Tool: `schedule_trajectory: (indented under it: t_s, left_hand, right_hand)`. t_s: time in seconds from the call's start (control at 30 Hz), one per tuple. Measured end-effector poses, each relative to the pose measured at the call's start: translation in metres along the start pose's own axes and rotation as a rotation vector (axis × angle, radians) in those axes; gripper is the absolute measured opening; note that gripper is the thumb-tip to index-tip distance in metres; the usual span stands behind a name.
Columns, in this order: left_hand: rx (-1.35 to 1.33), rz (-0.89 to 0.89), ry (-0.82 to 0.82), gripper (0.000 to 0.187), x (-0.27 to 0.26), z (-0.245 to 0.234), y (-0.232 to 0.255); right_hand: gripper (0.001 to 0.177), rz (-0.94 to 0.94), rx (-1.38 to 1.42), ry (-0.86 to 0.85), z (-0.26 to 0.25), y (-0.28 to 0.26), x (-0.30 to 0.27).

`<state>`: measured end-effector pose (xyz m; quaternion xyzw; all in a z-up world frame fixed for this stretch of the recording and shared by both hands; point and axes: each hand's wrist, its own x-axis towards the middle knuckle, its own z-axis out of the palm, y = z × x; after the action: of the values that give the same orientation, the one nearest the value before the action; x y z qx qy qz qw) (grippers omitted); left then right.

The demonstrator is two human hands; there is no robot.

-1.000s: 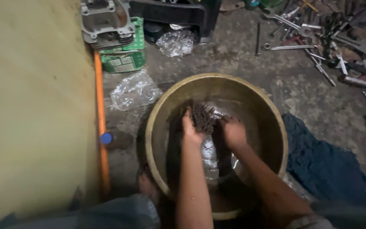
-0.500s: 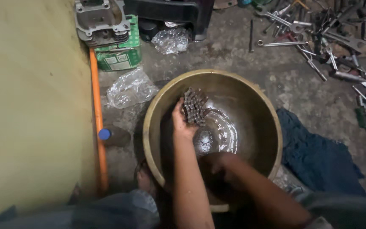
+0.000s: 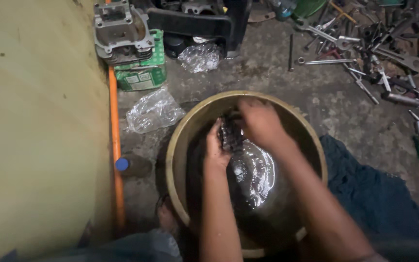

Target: The person scrubs a metal chain with a brush in a bucket of liquid. They repeatedly dip the chain into the liquid and scrub it with the brush, lifting it occasionally to inspect the links.

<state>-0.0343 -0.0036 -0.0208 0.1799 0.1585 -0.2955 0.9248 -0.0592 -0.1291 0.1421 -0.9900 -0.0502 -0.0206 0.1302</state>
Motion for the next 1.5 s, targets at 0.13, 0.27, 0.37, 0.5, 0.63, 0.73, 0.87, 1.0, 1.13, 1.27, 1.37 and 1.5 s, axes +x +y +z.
schedule_trajectory:
  t_s: [0.13,0.27,0.37,0.5,0.63,0.73,0.87,1.0,1.13,1.27,1.37,1.5]
  left_hand:
    - [0.063,0.018,0.034,0.031,0.012,0.006,-0.006]
    - [0.077,0.08,0.109,0.036,0.022,0.003,0.007]
    - [0.051,0.094,0.044,0.035,0.023,0.005,0.007]
    - [0.071,0.094,0.131,0.041,0.033,0.013,-0.009]
    - [0.209,0.134,0.128,0.049,0.043,0.009,0.002]
    - [0.239,0.15,0.305,0.049,0.04,0.008,0.005]
    - [0.132,0.202,0.297,0.05,0.039,0.001,-0.001]
    - [0.217,0.109,0.272,0.057,0.028,0.002,0.04]
    - [0.023,0.105,0.21,0.05,0.018,0.018,0.012]
    - [0.03,0.186,0.083,0.046,0.02,0.016,0.026]
    - [0.077,0.112,0.117,0.044,0.006,0.013,0.026]
    - [0.075,0.129,0.18,0.042,0.019,0.032,0.011]
  right_hand:
    - [0.042,-0.22,0.007,0.253,0.013,0.002,0.006]
    - [0.043,-0.27,0.134,0.015,0.023,0.006,-0.007]
    - [0.045,-0.165,0.119,0.15,0.034,-0.006,-0.011]
    - [0.044,0.05,0.069,0.29,0.045,0.005,0.007]
    - [0.05,-0.088,0.182,0.083,0.035,0.01,-0.005]
    - [0.061,-0.114,0.12,0.212,0.041,-0.012,0.012]
    - [0.04,-0.038,0.294,0.331,0.054,-0.011,0.026]
    - [0.047,-0.157,0.241,0.057,0.053,-0.023,0.017]
    - [0.041,-0.045,0.203,0.188,0.038,-0.028,0.029]
    - [0.02,0.471,0.944,-0.178,0.013,-0.03,0.008]
    - [0.051,-0.248,0.186,0.071,0.016,-0.025,0.017]
    - [0.036,-0.144,0.197,0.207,0.016,-0.011,0.025]
